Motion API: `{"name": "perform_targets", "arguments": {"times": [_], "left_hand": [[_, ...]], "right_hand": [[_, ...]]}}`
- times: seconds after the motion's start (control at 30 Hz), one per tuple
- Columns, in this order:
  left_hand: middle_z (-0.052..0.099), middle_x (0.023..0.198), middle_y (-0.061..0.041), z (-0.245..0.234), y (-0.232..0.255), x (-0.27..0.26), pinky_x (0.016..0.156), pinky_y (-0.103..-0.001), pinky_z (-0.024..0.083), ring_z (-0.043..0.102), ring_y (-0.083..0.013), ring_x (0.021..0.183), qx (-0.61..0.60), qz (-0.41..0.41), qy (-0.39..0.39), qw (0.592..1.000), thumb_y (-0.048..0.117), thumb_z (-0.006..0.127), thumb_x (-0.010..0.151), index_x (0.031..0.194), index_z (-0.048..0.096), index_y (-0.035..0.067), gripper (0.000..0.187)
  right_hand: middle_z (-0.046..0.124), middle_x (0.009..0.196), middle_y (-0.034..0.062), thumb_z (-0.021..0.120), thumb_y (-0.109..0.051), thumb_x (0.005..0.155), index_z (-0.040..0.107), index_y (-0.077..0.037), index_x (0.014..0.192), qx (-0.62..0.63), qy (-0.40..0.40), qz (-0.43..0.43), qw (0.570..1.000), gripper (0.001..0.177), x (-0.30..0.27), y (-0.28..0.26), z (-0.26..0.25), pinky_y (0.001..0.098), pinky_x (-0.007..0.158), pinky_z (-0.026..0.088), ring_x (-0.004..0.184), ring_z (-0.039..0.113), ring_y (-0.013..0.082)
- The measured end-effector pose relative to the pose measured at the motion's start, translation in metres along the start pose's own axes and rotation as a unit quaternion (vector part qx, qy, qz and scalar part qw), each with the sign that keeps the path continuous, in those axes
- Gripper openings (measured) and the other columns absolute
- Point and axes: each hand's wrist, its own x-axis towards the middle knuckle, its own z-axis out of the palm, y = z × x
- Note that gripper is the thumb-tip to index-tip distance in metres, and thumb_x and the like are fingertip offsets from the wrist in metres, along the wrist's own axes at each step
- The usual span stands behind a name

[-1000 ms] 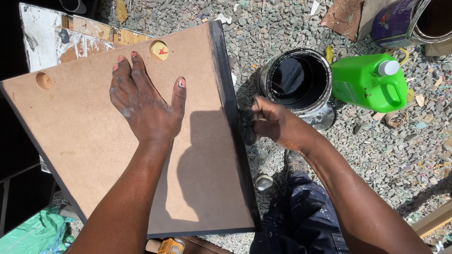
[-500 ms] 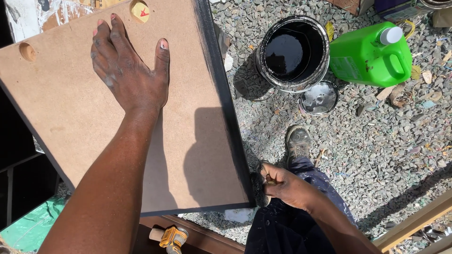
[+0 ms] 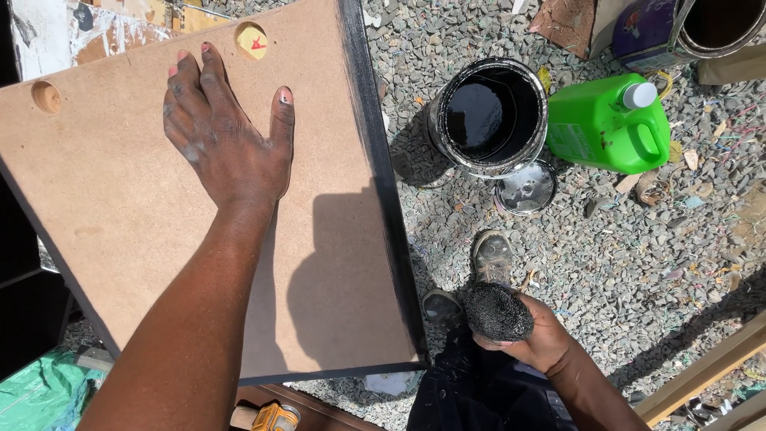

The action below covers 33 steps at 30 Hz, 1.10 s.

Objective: The person paints a flat board by hand using a piece of sponge dipped into a can of black paint, then moves the board to a drying area.

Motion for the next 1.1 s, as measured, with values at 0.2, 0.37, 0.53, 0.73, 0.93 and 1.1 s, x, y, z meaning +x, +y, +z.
{"name": "perform_targets", "arguments": {"times": [0.2,0.37,0.53,0.73,0.93,1.1], "left_hand": [[0.032,0.166,-0.016,0.006,-0.006,0.001,0.121,-0.064,0.023,0.029,-0.0407,0.154,-0.011,-0.004,0.011,1.0,0.071,0.043,0.107,0.163,0.033,0.011,0.082],[0.044,0.158,-0.021,0.009,-0.01,0.005,0.116,-0.058,0.035,0.039,-0.0389,0.147,0.056,0.033,0.049,0.997,0.07,0.045,0.105,0.159,0.042,0.005,0.084],[0.023,0.17,-0.018,-0.007,0.0,0.01,0.124,-0.06,0.012,0.017,-0.037,0.157,-0.006,-0.051,-0.085,0.995,0.069,0.042,0.103,0.166,0.024,0.012,0.087],[0.045,0.159,-0.022,0.0,-0.003,0.008,0.119,-0.058,0.031,0.043,-0.0411,0.147,0.013,-0.011,0.038,0.999,0.065,0.045,0.1,0.157,0.043,0.008,0.081],[0.046,0.159,-0.02,0.008,-0.007,0.007,0.12,-0.055,0.033,0.045,-0.0378,0.147,0.026,-0.021,0.036,0.999,0.069,0.049,0.095,0.157,0.045,0.011,0.085],[0.051,0.151,-0.018,0.003,-0.009,0.008,0.116,-0.05,0.042,0.051,-0.0333,0.14,0.022,0.025,0.175,0.984,0.062,0.045,0.101,0.147,0.058,0.005,0.075]], "right_hand": [[0.06,0.087,0.0154,0.057,-0.041,0.095,0.061,0.006,0.114,0.03,-0.2,-0.065,0.977,0.05,0.003,-0.038,0.063,0.036,0.062,0.038,0.07,0.051,0.024],[0.067,0.101,0.0167,0.068,-0.004,0.08,0.065,-0.004,0.117,0.087,-0.056,-0.104,0.989,0.037,0.012,-0.054,0.082,0.0457,0.057,0.05,0.075,0.065,0.033],[0.07,0.116,0.024,0.072,-0.009,0.083,0.059,0.004,0.131,0.027,-0.027,-0.111,0.993,0.051,0.017,-0.084,0.097,0.0564,0.08,0.062,0.095,0.073,0.0412],[0.072,0.104,0.0191,0.076,-0.019,0.08,0.063,0.006,0.124,-0.032,0.014,-0.161,0.986,0.052,0.029,-0.121,0.147,0.0484,0.081,0.057,0.091,0.071,0.0342],[0.072,0.099,0.0184,0.074,-0.021,0.084,0.058,0.007,0.131,-0.088,0.009,-0.191,0.978,0.057,0.039,-0.145,0.21,0.0435,0.061,0.056,0.078,0.072,0.0315],[0.072,0.105,0.0179,0.073,-0.019,0.086,0.061,0.008,0.125,-0.11,-0.063,-0.222,0.967,0.05,0.056,-0.15,0.262,0.0418,0.088,0.053,0.094,0.069,0.0298]]}}
